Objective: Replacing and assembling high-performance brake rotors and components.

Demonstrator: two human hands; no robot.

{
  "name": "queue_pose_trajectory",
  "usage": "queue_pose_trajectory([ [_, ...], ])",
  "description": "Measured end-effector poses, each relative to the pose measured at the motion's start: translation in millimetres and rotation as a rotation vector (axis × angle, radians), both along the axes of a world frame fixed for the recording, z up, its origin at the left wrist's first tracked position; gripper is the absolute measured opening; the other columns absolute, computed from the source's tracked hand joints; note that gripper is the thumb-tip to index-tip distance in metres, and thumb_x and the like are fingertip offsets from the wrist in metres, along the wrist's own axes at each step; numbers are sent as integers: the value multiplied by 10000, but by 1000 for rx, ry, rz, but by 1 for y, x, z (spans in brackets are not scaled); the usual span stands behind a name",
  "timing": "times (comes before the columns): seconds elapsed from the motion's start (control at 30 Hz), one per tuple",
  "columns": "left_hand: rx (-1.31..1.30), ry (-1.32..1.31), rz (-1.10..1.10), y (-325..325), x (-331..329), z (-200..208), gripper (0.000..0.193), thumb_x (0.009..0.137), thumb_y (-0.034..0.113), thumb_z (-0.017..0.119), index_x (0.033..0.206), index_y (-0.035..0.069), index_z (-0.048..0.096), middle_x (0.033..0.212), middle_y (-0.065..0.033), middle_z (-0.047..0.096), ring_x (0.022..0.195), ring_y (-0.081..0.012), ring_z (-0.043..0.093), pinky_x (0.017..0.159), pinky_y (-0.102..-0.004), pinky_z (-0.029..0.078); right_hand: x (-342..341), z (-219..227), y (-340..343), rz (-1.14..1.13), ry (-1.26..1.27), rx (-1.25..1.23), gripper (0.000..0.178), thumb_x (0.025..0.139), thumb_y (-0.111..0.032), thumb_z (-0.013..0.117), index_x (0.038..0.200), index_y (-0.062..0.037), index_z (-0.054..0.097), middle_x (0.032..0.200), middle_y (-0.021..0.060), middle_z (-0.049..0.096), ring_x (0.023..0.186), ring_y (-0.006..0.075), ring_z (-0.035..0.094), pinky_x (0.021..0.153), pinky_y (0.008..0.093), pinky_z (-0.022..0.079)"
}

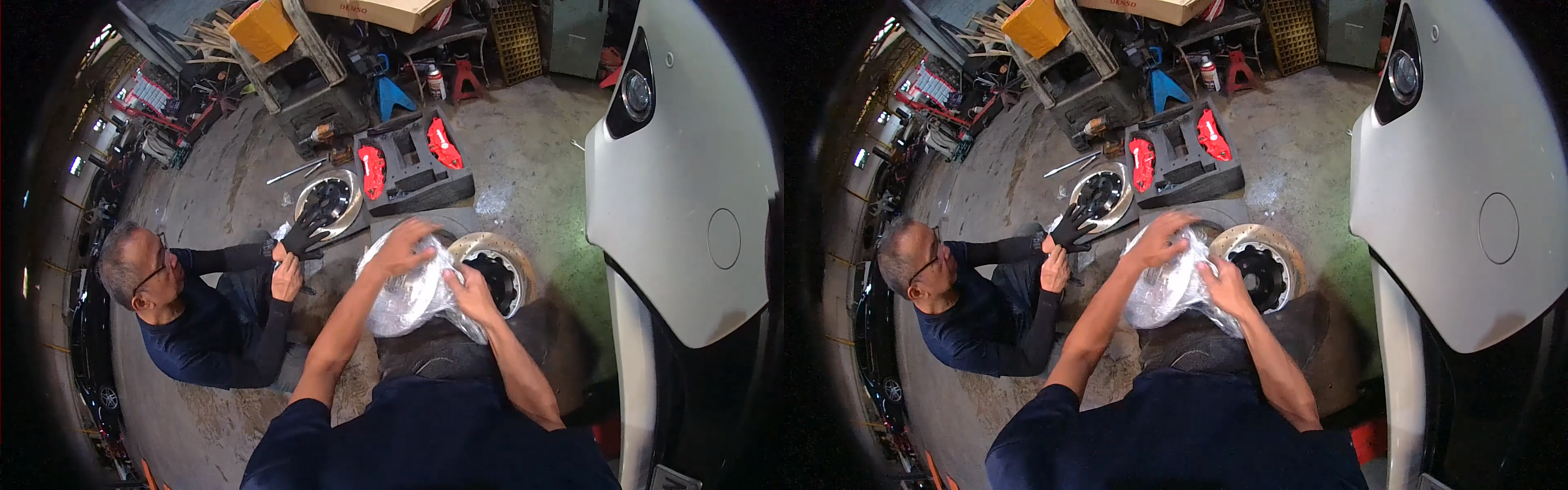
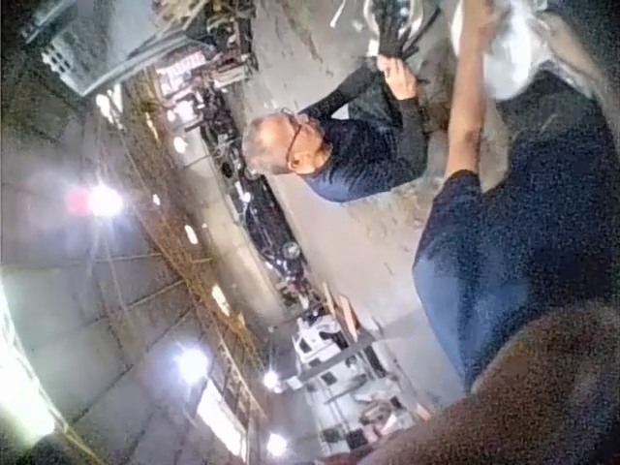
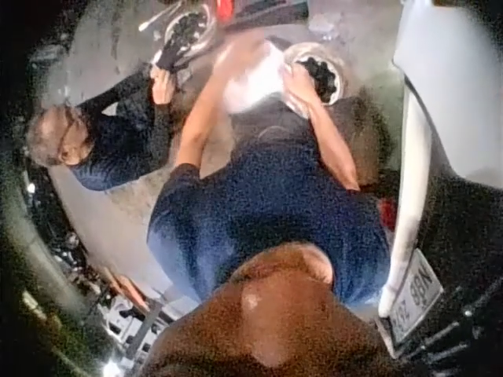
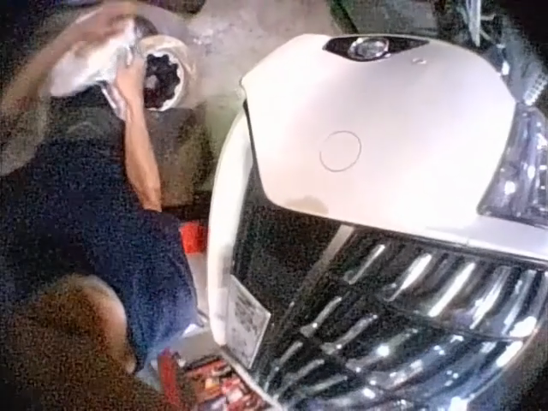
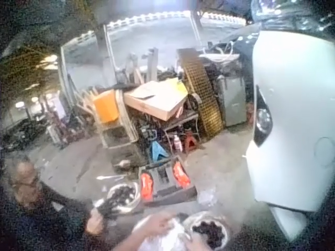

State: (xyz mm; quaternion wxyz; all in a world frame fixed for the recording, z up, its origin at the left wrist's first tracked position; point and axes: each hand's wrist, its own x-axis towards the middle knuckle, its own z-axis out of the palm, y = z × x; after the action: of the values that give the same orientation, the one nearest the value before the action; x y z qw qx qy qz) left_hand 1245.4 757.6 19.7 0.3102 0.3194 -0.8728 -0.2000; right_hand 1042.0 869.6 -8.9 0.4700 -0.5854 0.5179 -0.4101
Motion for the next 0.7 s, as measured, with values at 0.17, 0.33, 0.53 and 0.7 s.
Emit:
queue_pose_trajectory([
  [0.17,42,63,-66,1,13,34,323,768,314,683,683,4,656,628,-151,580,611,-333,579,582,-412,429,19,83,12,-79,35,-45,412,947,-336,588,974,70,653,817,319,629,830,446,661,712,454,495],
  [0.33,208,880,123,-8,111,21,366,880,273,560,681,-26,634,622,-63,607,505,-150,539,490,-300,425,5,141,95,-28,108,-65,324,952,-286,593,852,19,631,591,206,589,573,362,649,553,430,473],
  [0.53,212,1304,723,-56,176,-86,347,945,276,493,910,-12,683,779,-56,658,692,-162,625,660,-314,516,-22,125,154,51,335,-140,149,866,-180,713,841,-39,671,603,139,626,511,250,640,507,347,494],
  [0.7,457,1665,660,-101,227,-143,417,974,393,423,1073,49,637,908,-92,678,758,-217,659,722,-347,558,-92,90,181,92,627,-233,176,842,-200,710,751,-57,665,613,160,620,533,316,632,520,405,492],
])
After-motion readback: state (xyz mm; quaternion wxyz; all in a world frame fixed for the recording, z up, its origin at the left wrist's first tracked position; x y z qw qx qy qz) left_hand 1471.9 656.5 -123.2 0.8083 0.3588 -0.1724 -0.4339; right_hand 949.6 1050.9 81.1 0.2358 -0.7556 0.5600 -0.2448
